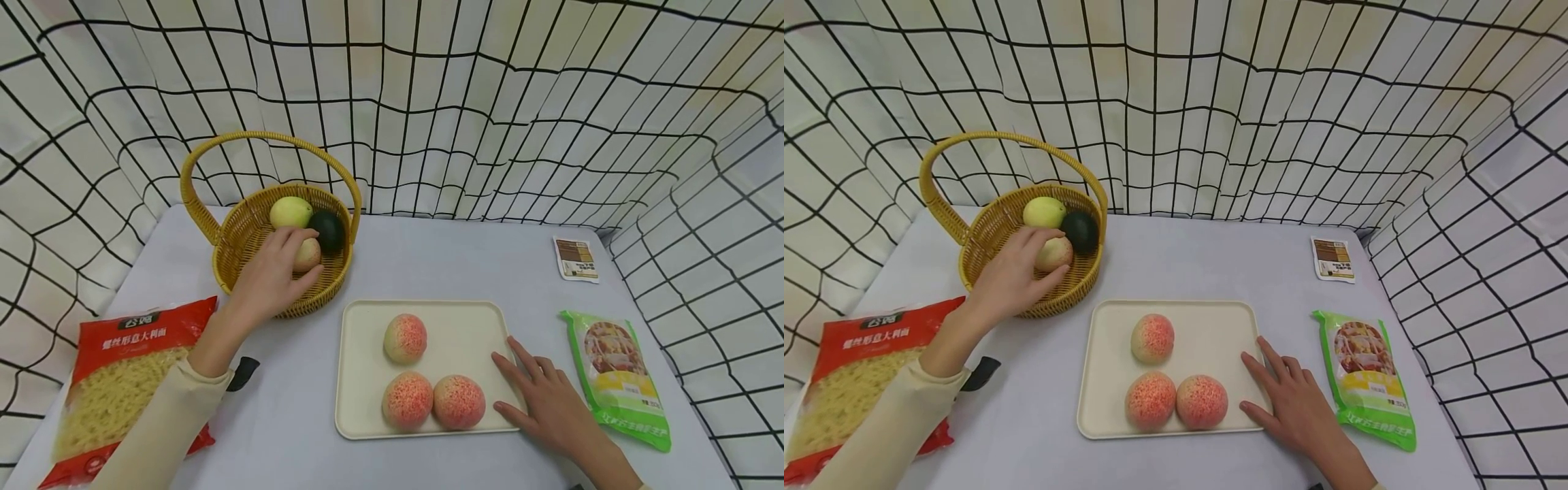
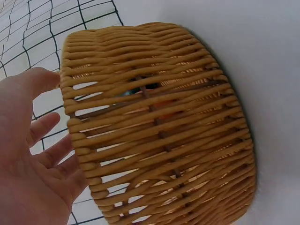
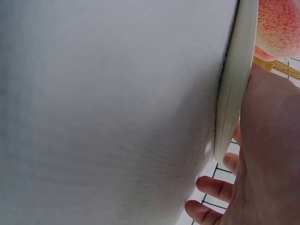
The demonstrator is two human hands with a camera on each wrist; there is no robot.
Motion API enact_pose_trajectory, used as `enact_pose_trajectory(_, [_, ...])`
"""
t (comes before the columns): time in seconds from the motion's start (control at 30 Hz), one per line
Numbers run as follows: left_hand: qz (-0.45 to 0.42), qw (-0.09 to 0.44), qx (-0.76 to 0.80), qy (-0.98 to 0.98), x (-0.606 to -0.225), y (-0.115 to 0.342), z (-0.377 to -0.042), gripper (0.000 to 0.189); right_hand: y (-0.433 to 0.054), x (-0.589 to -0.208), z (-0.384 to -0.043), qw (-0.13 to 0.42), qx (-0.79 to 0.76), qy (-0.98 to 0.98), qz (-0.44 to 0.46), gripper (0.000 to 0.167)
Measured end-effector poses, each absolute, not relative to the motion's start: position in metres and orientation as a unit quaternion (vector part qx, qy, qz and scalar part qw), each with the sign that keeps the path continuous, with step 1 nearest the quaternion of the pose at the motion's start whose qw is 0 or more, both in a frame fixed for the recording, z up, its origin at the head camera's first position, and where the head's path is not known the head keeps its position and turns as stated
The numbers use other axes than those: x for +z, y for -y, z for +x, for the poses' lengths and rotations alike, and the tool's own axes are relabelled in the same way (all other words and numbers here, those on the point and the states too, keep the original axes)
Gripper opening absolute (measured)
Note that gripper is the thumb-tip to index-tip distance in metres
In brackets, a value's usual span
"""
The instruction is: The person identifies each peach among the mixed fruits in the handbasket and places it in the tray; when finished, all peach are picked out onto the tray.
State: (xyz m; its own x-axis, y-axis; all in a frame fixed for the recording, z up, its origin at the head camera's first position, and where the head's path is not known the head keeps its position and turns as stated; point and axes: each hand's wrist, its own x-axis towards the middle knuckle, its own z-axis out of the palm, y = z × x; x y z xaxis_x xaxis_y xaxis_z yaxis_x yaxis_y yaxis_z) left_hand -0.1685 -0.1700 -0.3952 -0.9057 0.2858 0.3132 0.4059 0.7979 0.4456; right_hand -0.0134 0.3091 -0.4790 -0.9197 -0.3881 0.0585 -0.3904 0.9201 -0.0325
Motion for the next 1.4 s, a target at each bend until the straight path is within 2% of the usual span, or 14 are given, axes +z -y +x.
enact_pose_trajectory(0.53, [-0.156, 0.119, -0.252, 0.948, -0.408, 0.179, -0.183, 0.048, -0.31, -0.481, -0.014, 0.022, 0.022, 0.981, 0.193, 0.079])
enact_pose_trajectory(0.97, [-0.151, 0.062, -0.234, 0.958, -0.413, 0.187, -0.2, 0.066, -0.31, -0.482, -0.014, 0.016, 0.022, 0.982, 0.189, 0.08])
enact_pose_trajectory(1.4, [-0.155, 0.027, -0.22, 0.963, -0.421, 0.19, -0.209, 0.068, -0.309, -0.48, -0.013, 0.034, 0.02, 0.979, 0.2, 0.079])
